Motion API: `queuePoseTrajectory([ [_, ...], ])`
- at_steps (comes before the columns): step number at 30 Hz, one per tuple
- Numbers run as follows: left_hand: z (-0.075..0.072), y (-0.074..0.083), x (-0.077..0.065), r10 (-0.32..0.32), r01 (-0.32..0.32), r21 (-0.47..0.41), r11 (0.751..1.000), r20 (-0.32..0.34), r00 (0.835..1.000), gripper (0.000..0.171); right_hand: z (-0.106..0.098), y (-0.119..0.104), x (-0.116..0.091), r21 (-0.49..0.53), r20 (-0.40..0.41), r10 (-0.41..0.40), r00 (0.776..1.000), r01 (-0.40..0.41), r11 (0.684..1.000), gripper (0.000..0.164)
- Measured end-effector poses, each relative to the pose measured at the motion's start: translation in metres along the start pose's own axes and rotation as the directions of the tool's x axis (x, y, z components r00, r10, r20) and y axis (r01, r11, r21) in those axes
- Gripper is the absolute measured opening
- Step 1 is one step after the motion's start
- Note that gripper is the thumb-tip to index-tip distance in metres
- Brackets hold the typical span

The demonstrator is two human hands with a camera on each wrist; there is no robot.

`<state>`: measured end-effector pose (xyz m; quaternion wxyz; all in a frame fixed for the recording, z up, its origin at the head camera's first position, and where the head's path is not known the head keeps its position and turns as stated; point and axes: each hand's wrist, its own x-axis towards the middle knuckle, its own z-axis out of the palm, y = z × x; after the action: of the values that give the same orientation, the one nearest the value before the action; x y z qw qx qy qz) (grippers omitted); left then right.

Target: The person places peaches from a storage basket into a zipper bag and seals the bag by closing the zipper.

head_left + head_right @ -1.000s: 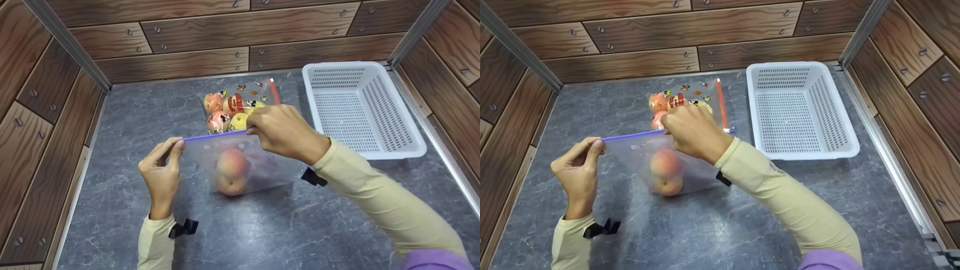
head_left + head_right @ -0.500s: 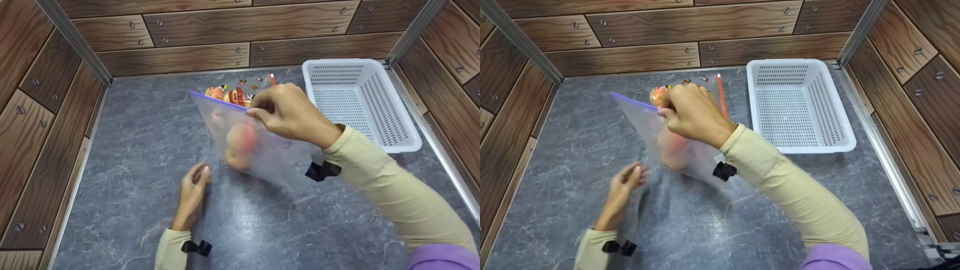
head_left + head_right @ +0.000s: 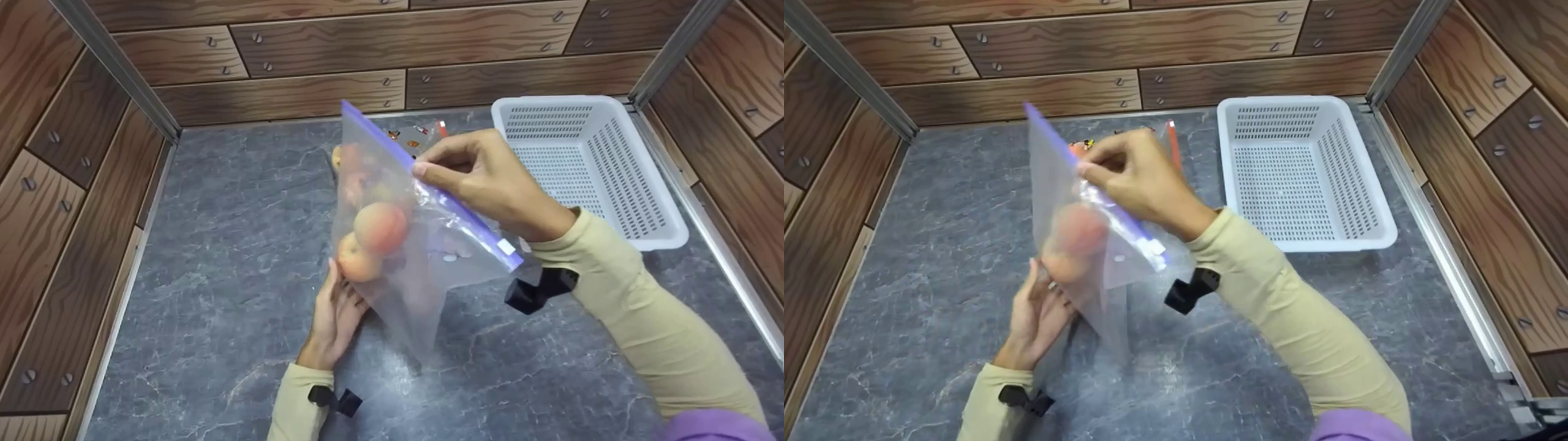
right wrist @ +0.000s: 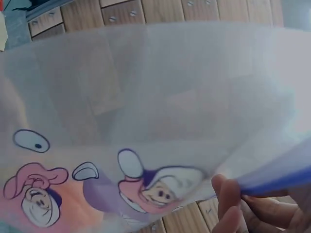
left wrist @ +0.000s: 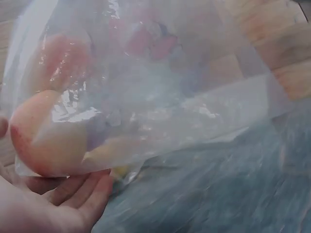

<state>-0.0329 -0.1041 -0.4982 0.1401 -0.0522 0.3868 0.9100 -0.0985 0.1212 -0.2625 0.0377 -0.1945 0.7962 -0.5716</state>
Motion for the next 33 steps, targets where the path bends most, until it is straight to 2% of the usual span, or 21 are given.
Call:
queuePoseTrajectory([
  [4,-0.005,0.010,-0.003,0.065,-0.053,0.143,0.988,-0.076,0.995,0.063,-0.013,0.021,-0.007,0.033,-0.030,0.073,0.997,-0.072,0.997,0.013],
  [7,-0.011,0.018,-0.002,0.128,-0.067,0.320,0.945,-0.173,0.977,0.056,-0.019,0.038,-0.014,0.025,-0.031,0.114,0.993,-0.113,0.993,0.014],
  [9,-0.014,0.022,-0.001,0.180,-0.067,0.438,0.896,-0.222,0.958,0.053,-0.022,0.051,-0.017,0.020,-0.031,0.135,0.990,-0.134,0.991,0.015],
  [11,-0.017,0.026,0.000,0.235,-0.063,0.548,0.834,-0.251,0.939,0.051,-0.023,0.064,-0.021,0.022,-0.030,0.152,0.988,-0.152,0.988,0.015],
  [14,-0.020,0.032,0.002,0.301,-0.058,0.654,0.754,-0.265,0.916,0.050,-0.023,0.085,-0.026,0.040,-0.029,0.182,0.983,-0.181,0.983,0.015],
  [16,-0.021,0.036,0.003,0.323,-0.043,0.698,0.715,-0.275,0.905,0.051,-0.022,0.098,-0.031,0.051,-0.028,0.203,0.979,-0.201,0.978,0.015],
  [19,-0.021,0.040,0.004,0.333,-0.024,0.736,0.677,-0.277,0.901,0.054,-0.018,0.118,-0.040,0.091,-0.025,0.248,0.968,-0.245,0.965,0.017],
  [26,-0.021,0.033,0.007,0.348,0.025,0.842,0.539,-0.250,0.904,0.054,0.003,0.158,-0.058,0.199,-0.022,0.338,0.941,-0.327,0.924,0.021],
  [27,-0.021,0.032,0.008,0.348,0.026,0.851,0.525,-0.242,0.906,0.054,0.006,0.161,-0.060,0.205,-0.022,0.345,0.939,-0.333,0.920,0.022],
  [31,-0.020,0.028,0.012,0.333,0.023,0.869,0.495,-0.215,0.918,0.058,0.011,0.172,-0.068,0.228,-0.048,0.362,0.931,-0.342,0.911,0.022],
  [33,-0.018,0.028,0.013,0.348,0.011,0.896,0.445,-0.185,0.919,0.060,0.008,0.175,-0.072,0.236,-0.062,0.371,0.927,-0.347,0.907,0.023],
])
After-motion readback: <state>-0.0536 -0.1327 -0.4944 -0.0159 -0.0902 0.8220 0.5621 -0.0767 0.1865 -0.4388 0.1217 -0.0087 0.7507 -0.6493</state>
